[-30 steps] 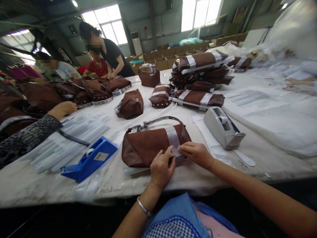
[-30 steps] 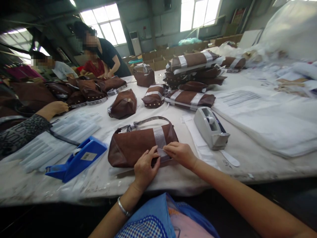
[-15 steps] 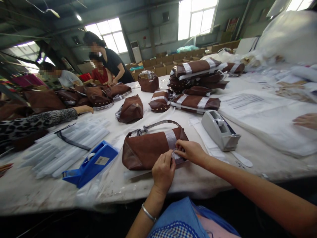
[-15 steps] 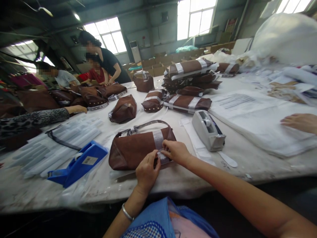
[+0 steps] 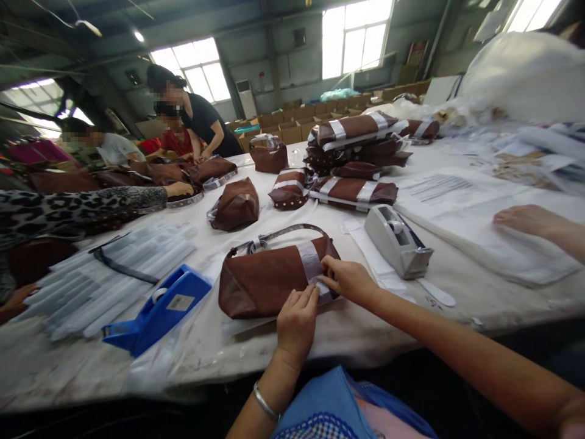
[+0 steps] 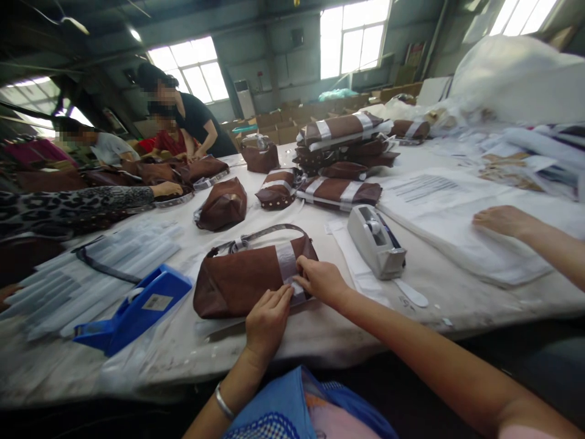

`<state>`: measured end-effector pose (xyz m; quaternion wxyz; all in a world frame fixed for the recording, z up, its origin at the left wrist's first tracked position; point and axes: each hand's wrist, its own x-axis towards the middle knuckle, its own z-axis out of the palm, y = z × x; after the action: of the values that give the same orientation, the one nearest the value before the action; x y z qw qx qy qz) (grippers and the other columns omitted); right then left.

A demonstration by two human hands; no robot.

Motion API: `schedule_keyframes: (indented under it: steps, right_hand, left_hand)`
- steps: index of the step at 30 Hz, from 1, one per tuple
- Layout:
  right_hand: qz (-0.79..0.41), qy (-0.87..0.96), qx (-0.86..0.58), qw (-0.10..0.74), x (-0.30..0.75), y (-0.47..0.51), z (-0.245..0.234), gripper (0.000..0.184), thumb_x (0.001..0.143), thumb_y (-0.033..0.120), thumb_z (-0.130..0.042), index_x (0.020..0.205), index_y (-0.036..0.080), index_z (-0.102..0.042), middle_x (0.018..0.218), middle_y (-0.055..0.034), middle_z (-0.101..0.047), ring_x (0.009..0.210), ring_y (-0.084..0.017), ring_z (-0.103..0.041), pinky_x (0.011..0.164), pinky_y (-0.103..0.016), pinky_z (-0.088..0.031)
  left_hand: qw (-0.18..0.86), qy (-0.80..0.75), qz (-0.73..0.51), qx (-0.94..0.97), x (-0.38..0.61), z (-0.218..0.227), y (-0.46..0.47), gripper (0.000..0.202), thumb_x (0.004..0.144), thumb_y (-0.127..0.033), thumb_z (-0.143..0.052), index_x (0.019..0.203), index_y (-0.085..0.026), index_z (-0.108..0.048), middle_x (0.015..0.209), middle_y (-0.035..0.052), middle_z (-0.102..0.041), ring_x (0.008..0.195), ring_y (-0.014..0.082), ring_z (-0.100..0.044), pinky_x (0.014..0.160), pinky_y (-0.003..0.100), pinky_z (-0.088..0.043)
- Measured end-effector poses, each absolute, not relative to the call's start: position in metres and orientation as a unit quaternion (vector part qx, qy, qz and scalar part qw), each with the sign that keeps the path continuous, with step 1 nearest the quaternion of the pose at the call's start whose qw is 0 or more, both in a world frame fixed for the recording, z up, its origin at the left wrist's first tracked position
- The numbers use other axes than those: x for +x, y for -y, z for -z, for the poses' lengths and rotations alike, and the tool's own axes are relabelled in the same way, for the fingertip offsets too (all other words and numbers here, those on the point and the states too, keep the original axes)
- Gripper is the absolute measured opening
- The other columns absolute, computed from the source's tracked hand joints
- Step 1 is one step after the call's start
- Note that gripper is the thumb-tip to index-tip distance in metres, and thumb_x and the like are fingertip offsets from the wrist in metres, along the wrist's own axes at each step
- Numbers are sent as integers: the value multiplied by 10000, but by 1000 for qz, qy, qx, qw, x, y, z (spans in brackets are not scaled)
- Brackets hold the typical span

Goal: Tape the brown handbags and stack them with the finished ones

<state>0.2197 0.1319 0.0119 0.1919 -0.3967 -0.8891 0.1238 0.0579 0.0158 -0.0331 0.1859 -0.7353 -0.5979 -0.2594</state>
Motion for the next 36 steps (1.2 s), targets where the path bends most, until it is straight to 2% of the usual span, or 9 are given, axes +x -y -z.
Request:
schedule_keyframes:
  steps: [2, 5, 7, 10, 13, 18, 27, 32, 36]
  right_hand:
    - [-97, 872, -415, 241, 246, -138, -21, 156, 930, 378, -642, 993, 240, -602, 800, 13, -697, 686, -179, -648, 628, -282, -431]
    - [-20, 811, -470, 348, 308, -156, -38, 250, 953, 406, -573, 1105, 223, -652, 1071, -74, -711, 1005, -243, -653, 917, -362, -478]
    - [-9, 754, -527, 392, 352, -171, -46, 311, 919, 416, -583, 1106, 192, -690, 1298, -130, -629, 1258, -298, -529, 1109, -433, -362]
    - [-133, 648, -633, 402, 397, -191, -45, 316, 814, 465, -660, 885, 174, -758, 1446, -156, -519, 1397, -371, -373, 1194, -501, -214]
    - [-243, 585, -671, 387, 407, -204, -31, 401, 757, 565, -683, 770, 174, -774, 1427, -164, -543, 1316, -416, -469, 1140, -561, -284]
    - [-332, 551, -634, 430, 388, -208, -23, 506, 645, 635, -759, 819, 161, -793, 1405, -184, -561, 1170, -369, -611, 964, -466, -492]
    - [-368, 449, -529, 618, 382, -151, -53, 393, 587, 510, -895, 812, 206, -787, 1292, -99, -661, 1261, -317, -564, 1098, -427, -460]
    - [-460, 394, -547, 579, 393, -114, -20, 389, 629, 524, -878, 839, 213, -776, 949, -92, -759, 951, -284, -717, 895, -420, -620]
    - [-411, 461, -589, 521, 400, -116, 9, 476, 652, 660, -803, 837, 222, -767, 809, -73, -743, 638, -213, -688, 628, -378, -639]
  left_hand:
    - [191, 598, 256, -735, 58, 33, -16, 322, 925, -136, -582, 1226, -217, -662, 1214, 17, -731, 951, 187, -700, 942, 350, -565]
    - [194, 595, 256, -737, 56, 33, -15, 360, 919, -113, -559, 1244, -228, -663, 1231, 19, -723, 980, 201, -703, 957, 360, -562]
    - [191, 595, 253, -739, 55, 34, -15, 382, 918, -102, -539, 1255, -236, -660, 1252, 16, -712, 1008, 211, -702, 970, 371, -559]
    - [189, 596, 250, -739, 54, 35, -14, 398, 916, -100, -526, 1267, -238, -655, 1253, 16, -711, 1007, 221, -705, 958, 380, -572]
    - [191, 591, 261, -739, 54, 36, -15, 410, 913, -98, -514, 1269, -241, -659, 1233, 23, -720, 999, 227, -710, 944, 386, -583]
    - [199, 588, 265, -738, 54, 35, -16, 412, 901, -72, -519, 1243, -242, -673, 1239, -2, -716, 980, 226, -714, 931, 384, -587]
    - [206, 577, 252, -749, 49, 42, -16, 410, 915, -91, -519, 1278, -231, -647, 1298, -10, -682, 1020, 231, -708, 944, 376, -581]
    - [197, 588, 251, -744, 51, 42, -16, 410, 909, -79, -516, 1259, -232, -662, 1288, -1, -688, 1013, 234, -712, 942, 392, -583]
    - [195, 586, 249, -746, 50, 44, -16, 422, 906, -101, -545, 1288, -253, -643, 1305, -11, -677, 1022, 233, -709, 955, 383, -574]
